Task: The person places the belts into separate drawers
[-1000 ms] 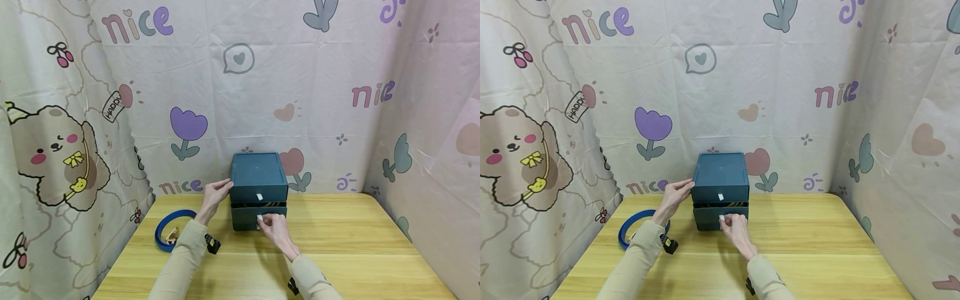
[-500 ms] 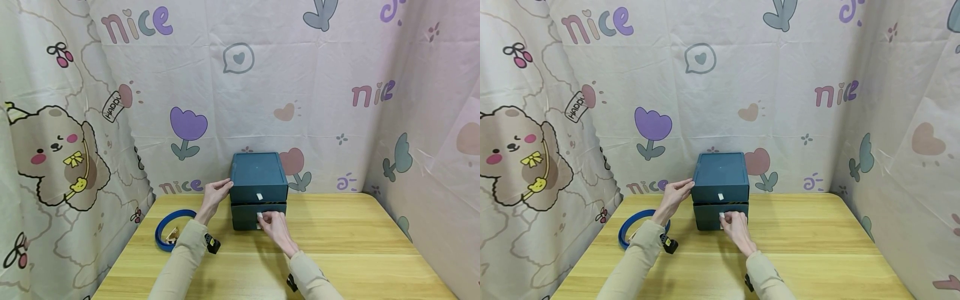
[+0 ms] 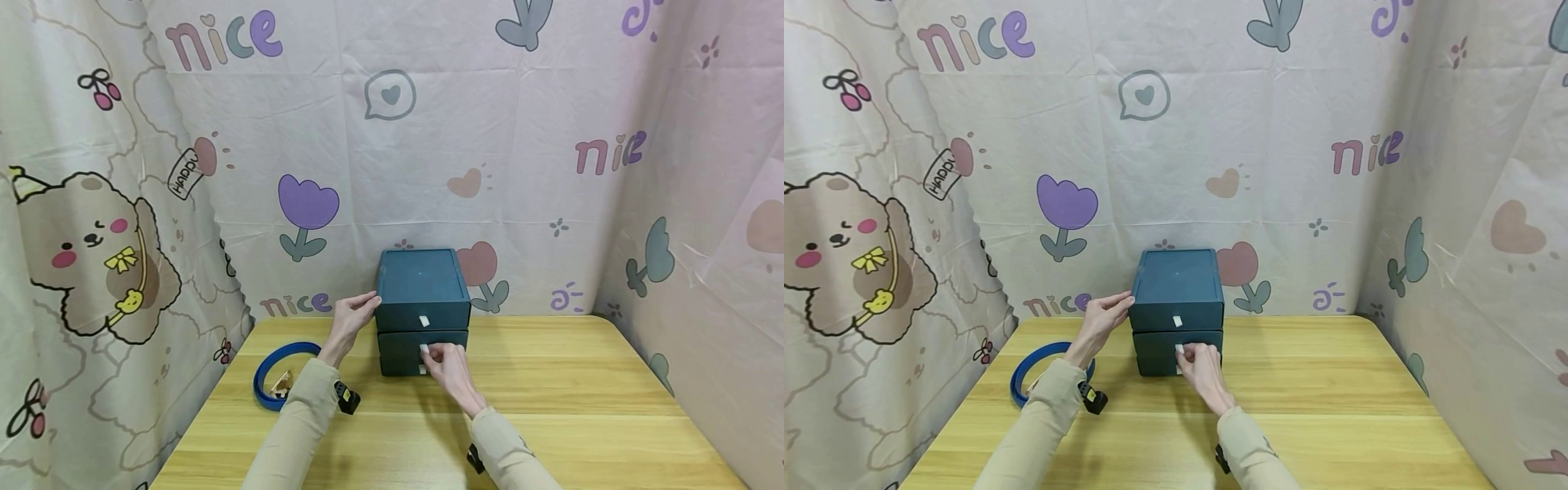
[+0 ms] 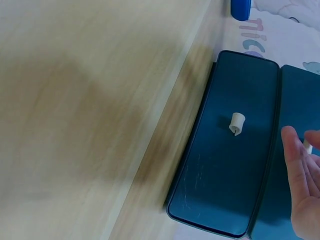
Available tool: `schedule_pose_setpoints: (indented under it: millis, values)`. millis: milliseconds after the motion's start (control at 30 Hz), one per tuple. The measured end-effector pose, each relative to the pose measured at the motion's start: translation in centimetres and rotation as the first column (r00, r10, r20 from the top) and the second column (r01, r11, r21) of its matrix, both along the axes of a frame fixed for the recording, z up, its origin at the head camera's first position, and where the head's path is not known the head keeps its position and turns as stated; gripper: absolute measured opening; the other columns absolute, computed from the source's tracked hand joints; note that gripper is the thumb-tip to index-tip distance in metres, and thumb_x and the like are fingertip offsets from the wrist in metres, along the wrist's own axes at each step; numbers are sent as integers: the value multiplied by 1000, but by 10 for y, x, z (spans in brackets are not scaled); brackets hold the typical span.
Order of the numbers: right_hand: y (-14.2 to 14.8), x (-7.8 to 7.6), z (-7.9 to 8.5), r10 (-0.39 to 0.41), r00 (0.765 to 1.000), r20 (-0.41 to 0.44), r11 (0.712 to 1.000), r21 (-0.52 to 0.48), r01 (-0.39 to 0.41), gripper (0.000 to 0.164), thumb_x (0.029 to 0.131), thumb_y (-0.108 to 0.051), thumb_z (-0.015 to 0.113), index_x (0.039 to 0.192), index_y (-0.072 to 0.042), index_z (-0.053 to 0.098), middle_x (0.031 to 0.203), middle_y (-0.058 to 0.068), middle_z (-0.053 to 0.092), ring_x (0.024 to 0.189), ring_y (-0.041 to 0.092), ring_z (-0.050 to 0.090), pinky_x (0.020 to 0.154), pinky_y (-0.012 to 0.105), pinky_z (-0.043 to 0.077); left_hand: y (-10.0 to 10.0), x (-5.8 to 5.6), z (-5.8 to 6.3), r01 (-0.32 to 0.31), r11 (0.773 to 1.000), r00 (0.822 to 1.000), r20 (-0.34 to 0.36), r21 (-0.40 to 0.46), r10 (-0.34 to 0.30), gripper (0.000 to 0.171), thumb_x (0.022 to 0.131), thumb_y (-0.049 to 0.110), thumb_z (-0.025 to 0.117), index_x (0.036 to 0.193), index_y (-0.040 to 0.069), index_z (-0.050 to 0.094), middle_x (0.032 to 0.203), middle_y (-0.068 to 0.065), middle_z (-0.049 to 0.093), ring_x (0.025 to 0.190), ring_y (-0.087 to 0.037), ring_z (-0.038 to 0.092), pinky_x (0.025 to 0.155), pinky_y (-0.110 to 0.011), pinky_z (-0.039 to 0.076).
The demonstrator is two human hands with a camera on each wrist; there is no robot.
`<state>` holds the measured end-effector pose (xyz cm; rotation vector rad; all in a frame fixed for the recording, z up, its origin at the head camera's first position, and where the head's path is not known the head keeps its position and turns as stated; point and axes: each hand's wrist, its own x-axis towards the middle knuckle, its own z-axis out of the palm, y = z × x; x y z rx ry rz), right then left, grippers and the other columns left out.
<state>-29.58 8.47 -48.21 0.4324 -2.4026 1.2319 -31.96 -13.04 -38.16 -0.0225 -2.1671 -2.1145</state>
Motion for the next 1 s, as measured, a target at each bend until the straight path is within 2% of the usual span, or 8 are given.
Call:
schedule_pose_setpoints:
  millis: [1000]
  values:
    - [-3, -2, 2, -20, 999, 34, 1000, -20, 20, 10, 89, -8, 73, 80, -5, 78, 68, 3, 74, 59, 6, 61, 53, 16, 46, 0, 0, 0, -7, 1000, 1000, -2, 10, 7, 39, 96, 13, 68, 132, -3, 64, 139, -24, 61, 130, -34, 58, 107, -44, 47]
